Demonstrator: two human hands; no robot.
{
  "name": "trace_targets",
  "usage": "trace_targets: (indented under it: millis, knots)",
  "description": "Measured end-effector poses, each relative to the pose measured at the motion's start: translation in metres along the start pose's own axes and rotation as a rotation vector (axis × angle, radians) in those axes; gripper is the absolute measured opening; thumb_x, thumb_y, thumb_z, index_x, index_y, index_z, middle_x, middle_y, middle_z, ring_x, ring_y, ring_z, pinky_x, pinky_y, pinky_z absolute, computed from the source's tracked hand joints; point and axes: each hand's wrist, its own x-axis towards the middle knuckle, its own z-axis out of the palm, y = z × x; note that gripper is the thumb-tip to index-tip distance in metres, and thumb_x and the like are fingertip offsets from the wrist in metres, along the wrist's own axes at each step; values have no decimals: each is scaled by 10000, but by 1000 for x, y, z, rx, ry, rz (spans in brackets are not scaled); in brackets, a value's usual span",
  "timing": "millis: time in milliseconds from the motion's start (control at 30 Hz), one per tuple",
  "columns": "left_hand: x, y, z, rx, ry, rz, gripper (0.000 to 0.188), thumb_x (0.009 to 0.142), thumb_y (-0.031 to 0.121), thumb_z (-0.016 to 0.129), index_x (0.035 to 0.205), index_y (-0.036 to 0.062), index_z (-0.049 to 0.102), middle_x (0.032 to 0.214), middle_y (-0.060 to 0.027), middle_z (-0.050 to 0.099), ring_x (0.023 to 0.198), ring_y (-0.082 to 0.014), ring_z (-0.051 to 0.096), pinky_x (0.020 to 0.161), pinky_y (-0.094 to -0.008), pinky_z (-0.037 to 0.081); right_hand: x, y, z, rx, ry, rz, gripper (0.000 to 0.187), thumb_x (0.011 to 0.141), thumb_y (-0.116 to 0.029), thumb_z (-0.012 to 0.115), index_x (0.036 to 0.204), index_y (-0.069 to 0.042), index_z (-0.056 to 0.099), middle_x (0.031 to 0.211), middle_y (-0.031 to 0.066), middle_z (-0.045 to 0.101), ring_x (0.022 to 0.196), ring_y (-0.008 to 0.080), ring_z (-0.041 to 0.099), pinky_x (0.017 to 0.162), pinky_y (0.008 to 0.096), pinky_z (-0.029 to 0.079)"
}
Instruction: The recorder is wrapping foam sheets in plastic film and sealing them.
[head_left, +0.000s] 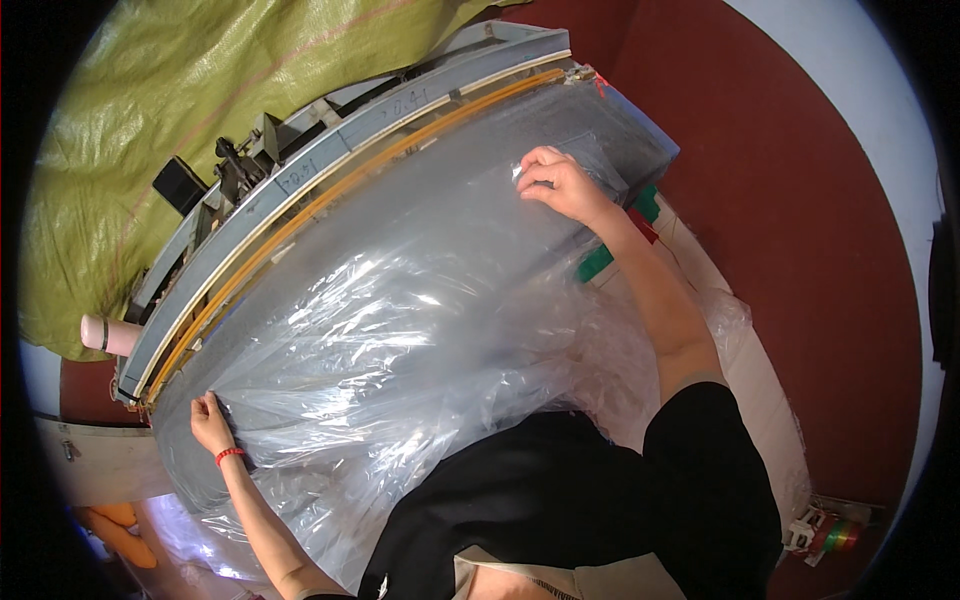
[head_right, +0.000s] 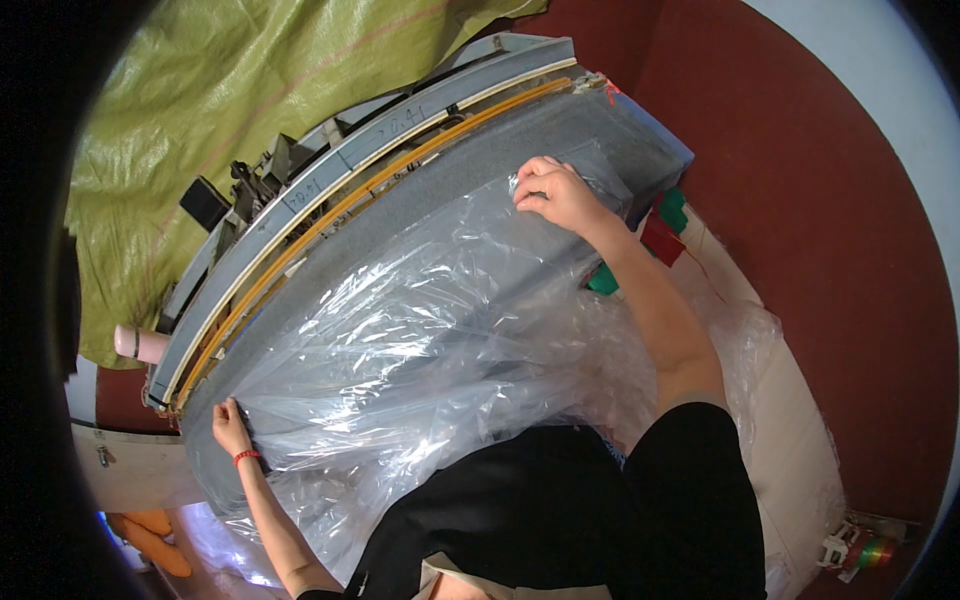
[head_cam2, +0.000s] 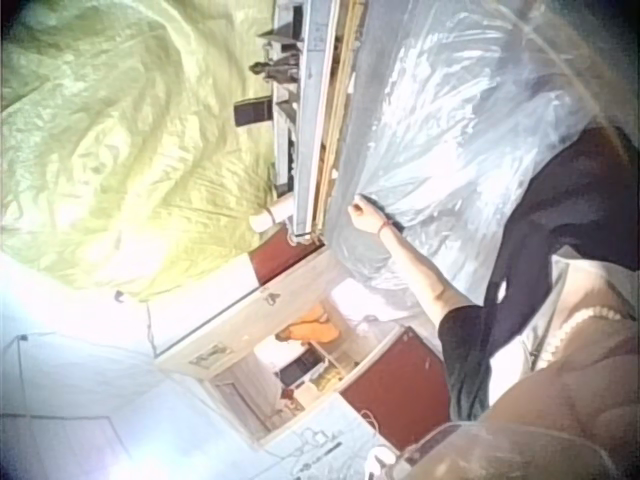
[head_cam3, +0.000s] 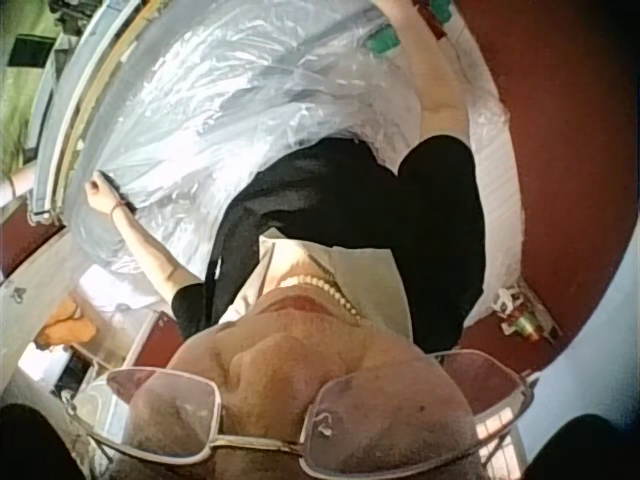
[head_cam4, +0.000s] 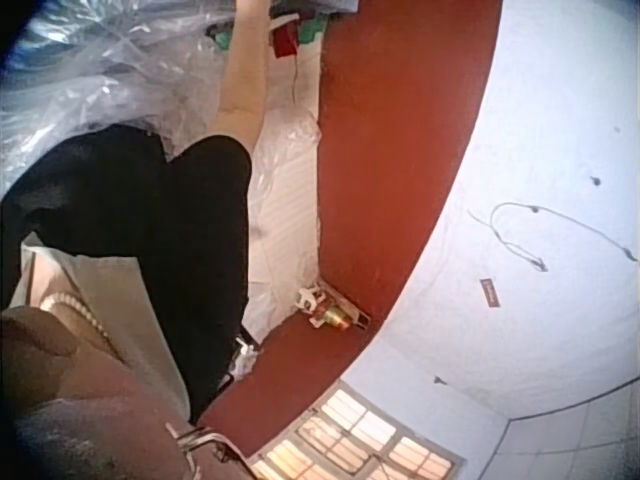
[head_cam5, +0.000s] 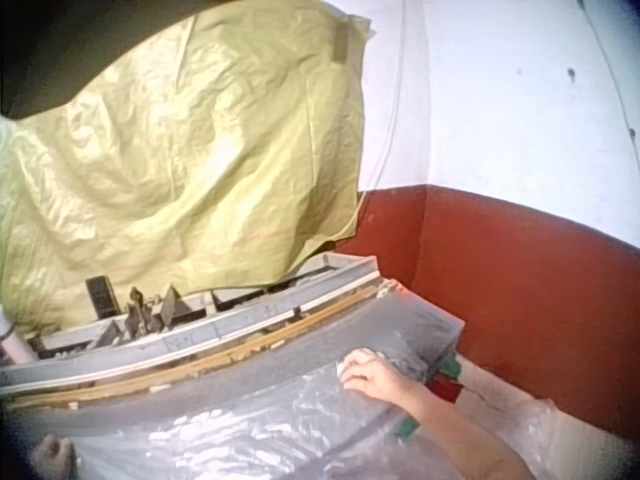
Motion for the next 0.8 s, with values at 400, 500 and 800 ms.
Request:
trace_targets:
  millis: [400,500,800]
  knots:
    - [6,29,2,-339,-203,12,230,841,173,567,663,48,492,601,56,438,558,-27,350,496,-167,286,27,-35,-68,1024,414,444,61,847,-64,500,794,-54,529,800,-4,508,747,65,489,605,170,367]
    - [0,44,15,-469,-406,21,190,816,125,590,674,41,494,616,54,447,561,-22,361,506,-165,301,15,27,-66,777,378,527,65,825,-111,550,784,-61,545,671,-22,517,611,63,488,528,183,358]
    - [-15,59,19,-342,-424,69,110,761,31,607,702,31,514,625,59,458,564,-24,378,522,-163,325,-20,69,-28,-203,532,710,274,604,-185,725,803,-76,571,668,50,606,642,209,592,593,322,455]
